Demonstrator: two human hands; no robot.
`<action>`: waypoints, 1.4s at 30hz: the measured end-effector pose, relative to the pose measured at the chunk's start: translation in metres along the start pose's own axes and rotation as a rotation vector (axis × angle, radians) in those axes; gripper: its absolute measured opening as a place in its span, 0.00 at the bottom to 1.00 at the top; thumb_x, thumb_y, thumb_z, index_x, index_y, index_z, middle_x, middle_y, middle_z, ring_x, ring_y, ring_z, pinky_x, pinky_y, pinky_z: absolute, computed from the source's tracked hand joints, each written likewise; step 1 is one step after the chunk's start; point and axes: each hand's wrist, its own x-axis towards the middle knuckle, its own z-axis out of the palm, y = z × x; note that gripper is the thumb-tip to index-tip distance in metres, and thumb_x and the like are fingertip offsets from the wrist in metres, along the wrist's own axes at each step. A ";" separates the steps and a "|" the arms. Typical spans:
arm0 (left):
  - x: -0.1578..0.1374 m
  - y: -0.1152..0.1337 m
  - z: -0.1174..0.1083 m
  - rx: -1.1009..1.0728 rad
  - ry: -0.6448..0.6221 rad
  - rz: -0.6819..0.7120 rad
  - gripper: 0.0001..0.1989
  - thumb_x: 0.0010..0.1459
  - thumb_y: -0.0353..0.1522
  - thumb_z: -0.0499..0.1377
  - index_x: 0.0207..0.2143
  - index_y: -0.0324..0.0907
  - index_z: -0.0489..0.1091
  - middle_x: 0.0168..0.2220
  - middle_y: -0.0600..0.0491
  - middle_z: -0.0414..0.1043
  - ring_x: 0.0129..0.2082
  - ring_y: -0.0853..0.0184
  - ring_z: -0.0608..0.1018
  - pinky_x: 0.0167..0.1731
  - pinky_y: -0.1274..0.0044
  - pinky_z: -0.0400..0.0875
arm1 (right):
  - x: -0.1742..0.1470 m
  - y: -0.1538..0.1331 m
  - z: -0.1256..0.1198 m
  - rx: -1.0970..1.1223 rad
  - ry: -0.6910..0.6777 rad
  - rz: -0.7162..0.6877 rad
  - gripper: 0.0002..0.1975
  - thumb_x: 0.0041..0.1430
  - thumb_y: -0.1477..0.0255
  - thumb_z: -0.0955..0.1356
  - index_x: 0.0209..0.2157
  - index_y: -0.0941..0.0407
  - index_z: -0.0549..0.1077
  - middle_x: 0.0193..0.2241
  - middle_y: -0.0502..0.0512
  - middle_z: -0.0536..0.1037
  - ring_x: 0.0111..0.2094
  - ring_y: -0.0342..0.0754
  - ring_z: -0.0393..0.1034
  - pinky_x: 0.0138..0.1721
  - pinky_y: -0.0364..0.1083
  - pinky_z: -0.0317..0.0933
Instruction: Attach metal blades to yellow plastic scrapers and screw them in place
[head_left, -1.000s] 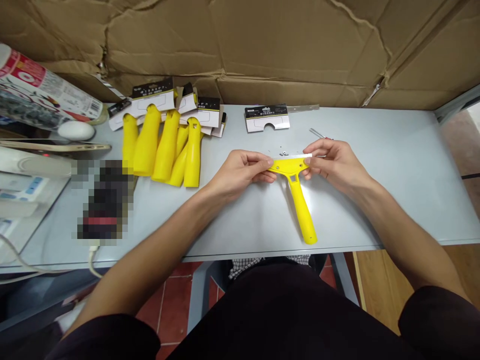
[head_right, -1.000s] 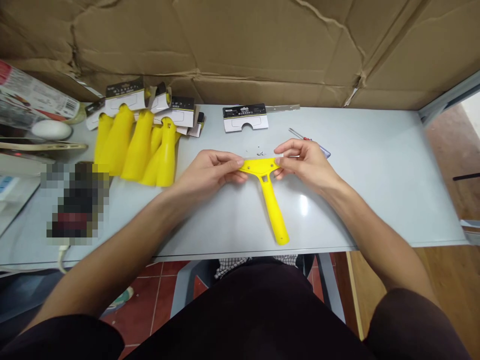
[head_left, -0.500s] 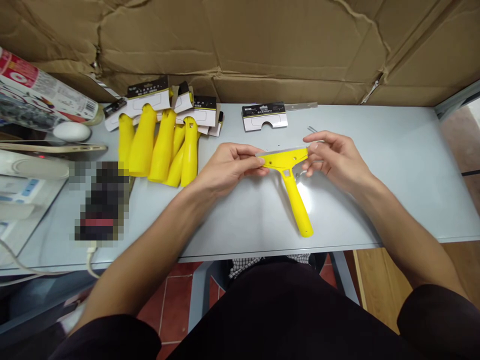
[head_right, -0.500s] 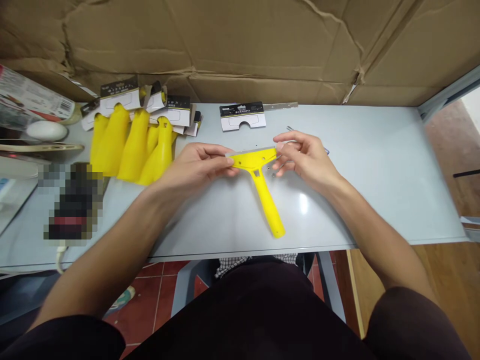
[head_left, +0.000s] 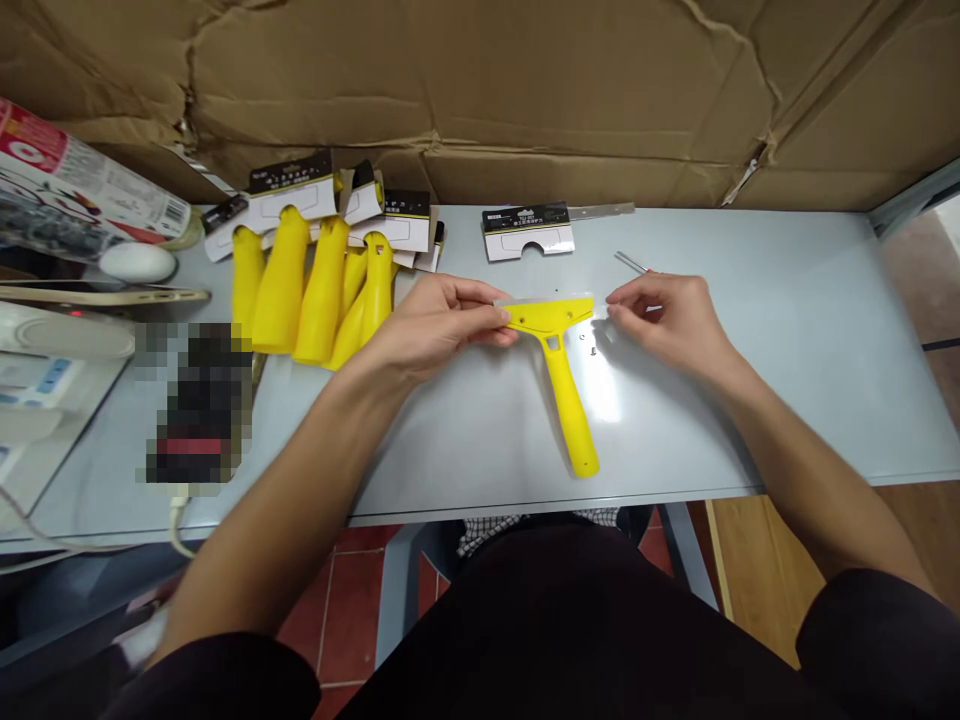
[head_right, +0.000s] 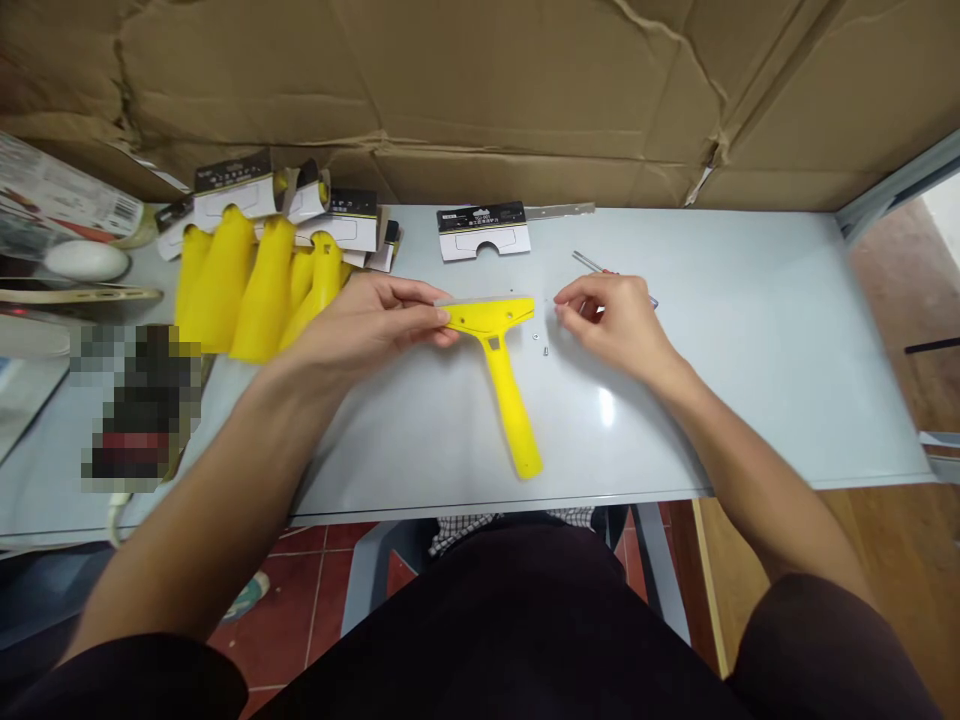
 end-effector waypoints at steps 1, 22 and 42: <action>0.000 -0.001 0.003 0.004 -0.008 -0.020 0.06 0.50 0.24 0.73 0.32 0.36 0.82 0.28 0.47 0.84 0.27 0.65 0.85 0.38 0.75 0.84 | -0.002 0.000 0.004 -0.067 -0.033 -0.050 0.05 0.59 0.74 0.71 0.34 0.54 0.82 0.27 0.51 0.79 0.26 0.45 0.69 0.32 0.49 0.65; -0.003 -0.004 0.007 0.037 -0.058 -0.039 0.08 0.49 0.28 0.75 0.34 0.36 0.84 0.27 0.46 0.84 0.29 0.63 0.87 0.41 0.74 0.84 | -0.009 -0.008 0.020 -0.316 -0.200 -0.036 0.08 0.60 0.75 0.69 0.26 0.54 0.71 0.30 0.53 0.76 0.29 0.47 0.65 0.32 0.49 0.52; -0.020 -0.010 0.036 -0.006 -0.093 -0.125 0.05 0.56 0.27 0.72 0.36 0.38 0.82 0.30 0.46 0.85 0.32 0.62 0.87 0.46 0.71 0.82 | -0.016 -0.032 0.030 0.042 0.035 -0.186 0.04 0.65 0.68 0.73 0.36 0.49 0.83 0.47 0.54 0.85 0.50 0.57 0.77 0.57 0.62 0.67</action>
